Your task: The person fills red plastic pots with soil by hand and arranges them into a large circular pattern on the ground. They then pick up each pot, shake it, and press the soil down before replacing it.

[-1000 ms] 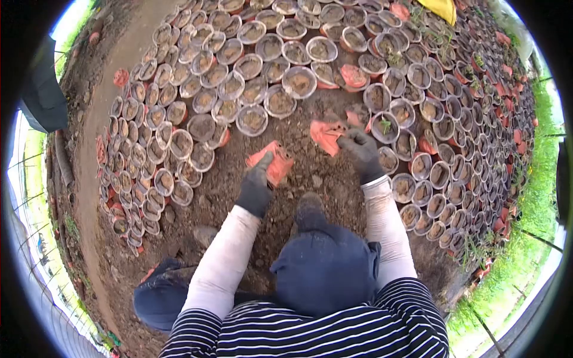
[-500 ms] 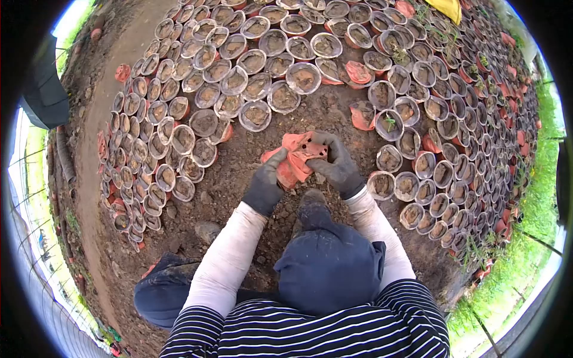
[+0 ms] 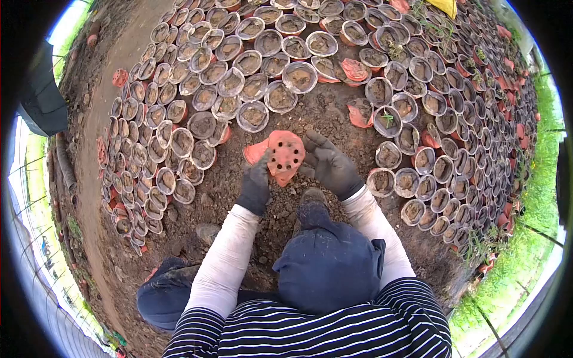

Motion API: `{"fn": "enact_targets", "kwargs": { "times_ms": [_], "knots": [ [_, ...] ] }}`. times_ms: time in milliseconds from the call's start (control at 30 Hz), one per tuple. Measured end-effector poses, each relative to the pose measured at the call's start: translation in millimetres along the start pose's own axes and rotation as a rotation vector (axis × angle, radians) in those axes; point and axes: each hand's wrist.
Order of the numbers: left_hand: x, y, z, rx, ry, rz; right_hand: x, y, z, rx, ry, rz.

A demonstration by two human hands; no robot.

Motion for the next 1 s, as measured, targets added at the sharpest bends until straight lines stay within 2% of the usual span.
{"fn": "enact_targets", "kwargs": {
  "times_ms": [67, 100, 200, 267, 300, 367, 400, 433, 467, 500, 533, 600, 667, 700, 767, 800, 867, 900, 967, 1000],
  "knots": [
    [-5.8, -0.3, -4.7, 0.028, -0.171, 0.078, 0.4, 1.6, 2.7, 0.096, -0.134, -0.074],
    [-6.7, -1.6, -9.1, 0.042, -0.255, 0.118, 3.4, 1.2, 2.3, 0.064, -0.114, -0.092],
    [-2.6, -2.1, -13.0, 0.132, -0.127, 0.058, 3.0, -5.8, 0.8, -0.061, 0.028, -0.173],
    [-4.1, -0.3, -18.6, 0.168, -0.264, 0.146, -24.8, -13.2, -1.0, -0.185, 0.221, -0.26],
    [-4.1, -0.5, -20.3, 0.188, -0.333, 0.191, -29.6, -14.3, -0.5, -0.166, 0.145, -0.214],
    [9.1, -5.0, -20.4, -0.163, 0.454, 0.006, -37.5, -20.2, -3.8, -0.19, 0.285, -0.257],
    [13.7, -8.4, -25.5, -0.27, 0.771, -0.049, -42.0, -23.6, -6.8, -0.202, 0.355, -0.28],
    [18.2, -11.9, -30.8, -0.394, 1.074, -0.132, -46.1, -26.8, -10.8, -0.332, 0.65, -0.287],
    [18.8, -13.4, -36.9, -0.448, 1.302, -0.177, -50.2, -30.0, -14.8, -0.489, 0.922, -0.325],
    [18.6, -16.5, -45.8, -0.501, 1.529, -0.223, -40.6, -25.2, -12.8, -0.438, 0.947, -0.351],
    [18.9, -19.0, -52.0, -0.479, 1.534, -0.2, -33.9, -22.4, -11.8, -0.386, 0.97, -0.376],
    [17.0, -22.0, -59.8, -0.43, 1.539, -0.159, -86.6, -44.6, -42.7, -0.365, 0.418, -0.031],
    [10.1, -20.6, -50.4, -0.407, 1.201, -0.013, -108.7, -47.4, -46.7, -0.285, 0.185, 0.153],
    [8.6, -19.8, -45.1, -0.397, 1.032, 0.057, -108.1, -39.4, -37.0, -0.231, 0.23, 0.167],
    [11.4, -23.1, -37.1, -0.487, 1.331, -0.016, -83.8, -21.8, -17.9, -0.158, 0.841, -0.256],
    [12.8, -25.0, -35.6, -0.533, 1.48, -0.05, -60.1, -10.4, -6.6, -0.177, 0.785, -0.175],
    [12.0, -26.8, -39.7, -0.426, 1.387, -0.071, -7.0, 7.6, 11.7, -0.211, 0.672, -0.011],
    [10.9, -27.3, -41.0, -0.371, 1.339, -0.085, 12.4, 11.9, 14.3, -0.201, 0.478, 0.088],
    [6.0, -24.2, -29.4, -0.159, 0.719, 0.119, 19.4, 8.7, 4.2, -0.267, 0.398, 0.089],
    [7.3, -22.1, -29.3, -0.128, 0.628, 0.152, 21.2, 9.5, 1.2, -0.3, 0.356, 0.087]
  ]
}}
Point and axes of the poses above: each hand's wrist, its own y-axis away from the middle knuckle, its own x-axis out of the palm, z = x × y, and after that the axes turned 15 degrees about x, right-handed
